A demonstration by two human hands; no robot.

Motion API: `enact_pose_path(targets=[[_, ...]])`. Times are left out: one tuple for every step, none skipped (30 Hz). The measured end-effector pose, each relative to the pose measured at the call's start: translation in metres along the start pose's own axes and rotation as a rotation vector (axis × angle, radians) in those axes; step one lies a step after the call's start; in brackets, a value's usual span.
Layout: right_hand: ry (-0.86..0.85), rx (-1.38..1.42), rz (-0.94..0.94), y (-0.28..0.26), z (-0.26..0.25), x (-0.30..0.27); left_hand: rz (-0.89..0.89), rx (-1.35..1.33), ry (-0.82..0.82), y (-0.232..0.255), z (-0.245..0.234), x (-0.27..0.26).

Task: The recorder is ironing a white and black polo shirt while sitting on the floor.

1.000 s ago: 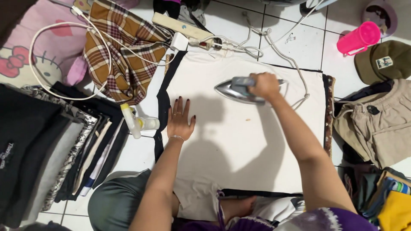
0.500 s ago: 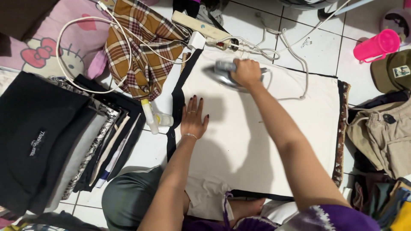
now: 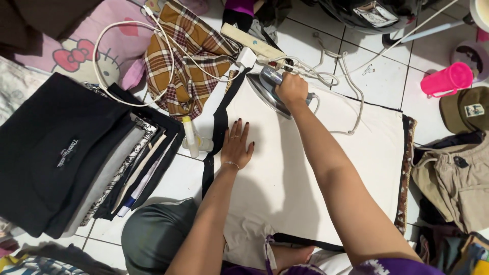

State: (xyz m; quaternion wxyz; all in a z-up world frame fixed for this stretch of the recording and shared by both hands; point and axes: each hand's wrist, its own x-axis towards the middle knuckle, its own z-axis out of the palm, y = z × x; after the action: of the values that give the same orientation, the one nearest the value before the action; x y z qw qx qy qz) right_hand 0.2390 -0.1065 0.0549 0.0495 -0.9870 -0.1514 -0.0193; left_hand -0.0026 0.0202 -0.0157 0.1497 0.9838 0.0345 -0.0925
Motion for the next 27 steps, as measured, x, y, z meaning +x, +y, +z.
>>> enact_pose_path(targets=[[0.002,-0.001,-0.005,-0.003,0.000,-0.001,-0.003,-0.002,0.004,0.000,0.000,0.001],[0.000,0.008,0.040,-0.007,0.002,-0.003,-0.001,0.006,-0.004,0.000,-0.001,0.000],[-0.003,0.017,0.085,-0.011,0.004,-0.005,0.001,0.015,-0.012,0.000,0.000,0.000],[-0.007,0.016,0.085,-0.013,0.006,-0.009,-0.001,0.013,-0.016,-0.001,0.001,0.000],[-0.014,0.032,0.120,-0.016,0.009,-0.013,0.008,-0.004,0.012,-0.002,0.003,0.000],[-0.019,0.048,0.159,-0.017,0.011,-0.018,0.019,-0.022,0.041,-0.003,0.005,0.000],[-0.023,0.046,0.162,-0.016,0.011,-0.022,0.021,-0.023,0.037,-0.002,0.004,-0.003],[-0.016,0.044,0.174,-0.014,0.011,-0.024,0.019,-0.009,0.047,-0.002,0.003,-0.003],[-0.009,0.043,0.185,-0.013,0.009,-0.027,0.017,0.004,0.057,-0.001,0.001,-0.004],[-0.002,0.044,0.188,-0.009,0.004,-0.029,0.022,0.008,0.062,-0.001,0.001,-0.004],[-0.018,0.047,0.188,-0.004,-0.002,-0.032,0.021,0.000,0.053,-0.001,0.001,-0.004],[-0.033,0.052,0.189,0.000,-0.007,-0.036,0.022,-0.007,0.042,-0.001,0.002,-0.004],[-0.027,0.054,0.195,0.016,-0.007,-0.036,0.029,-0.002,0.046,-0.002,-0.002,-0.003],[-0.016,0.022,0.218,0.034,-0.004,-0.040,0.025,0.005,0.049,-0.001,-0.003,-0.006],[-0.006,-0.011,0.241,0.052,-0.001,-0.044,0.022,0.013,0.052,0.001,-0.004,-0.007],[-0.009,-0.011,0.251,0.082,0.007,-0.043,0.030,0.014,0.046,0.001,-0.004,-0.007],[0.064,-0.054,0.284,0.114,0.016,-0.041,0.020,0.029,0.043,0.002,-0.003,-0.005],[0.134,-0.097,0.317,0.145,0.026,-0.041,0.010,0.044,0.040,0.002,-0.001,-0.004],[0.130,-0.098,0.327,0.171,0.018,-0.044,0.019,0.046,0.032,0.003,-0.001,-0.004],[0.097,-0.092,0.406,0.196,0.009,-0.046,0.017,0.046,0.013,0.002,-0.002,-0.002],[0.064,-0.086,0.485,0.221,0.001,-0.048,0.014,0.046,-0.006,0.002,-0.002,0.000],[0.062,-0.084,0.494,0.232,-0.004,-0.045,0.022,0.049,-0.010,0.002,-0.006,0.005],[0.040,-0.055,0.521,0.243,-0.009,-0.042,0.011,0.112,-0.057,0.002,-0.010,0.009],[0.007,-0.037,0.556,0.260,-0.014,-0.050,0.007,0.167,-0.118,0.008,-0.009,0.007],[-0.007,-0.047,0.573,0.265,-0.016,-0.051,0.021,0.162,-0.137,0.010,-0.012,0.005],[-0.043,-0.016,0.543,0.271,-0.019,-0.054,-0.023,0.165,-0.129,0.013,-0.016,0.003],[-0.078,0.015,0.514,0.277,-0.023,-0.057,-0.067,0.169,-0.121,0.016,-0.021,0.001]])
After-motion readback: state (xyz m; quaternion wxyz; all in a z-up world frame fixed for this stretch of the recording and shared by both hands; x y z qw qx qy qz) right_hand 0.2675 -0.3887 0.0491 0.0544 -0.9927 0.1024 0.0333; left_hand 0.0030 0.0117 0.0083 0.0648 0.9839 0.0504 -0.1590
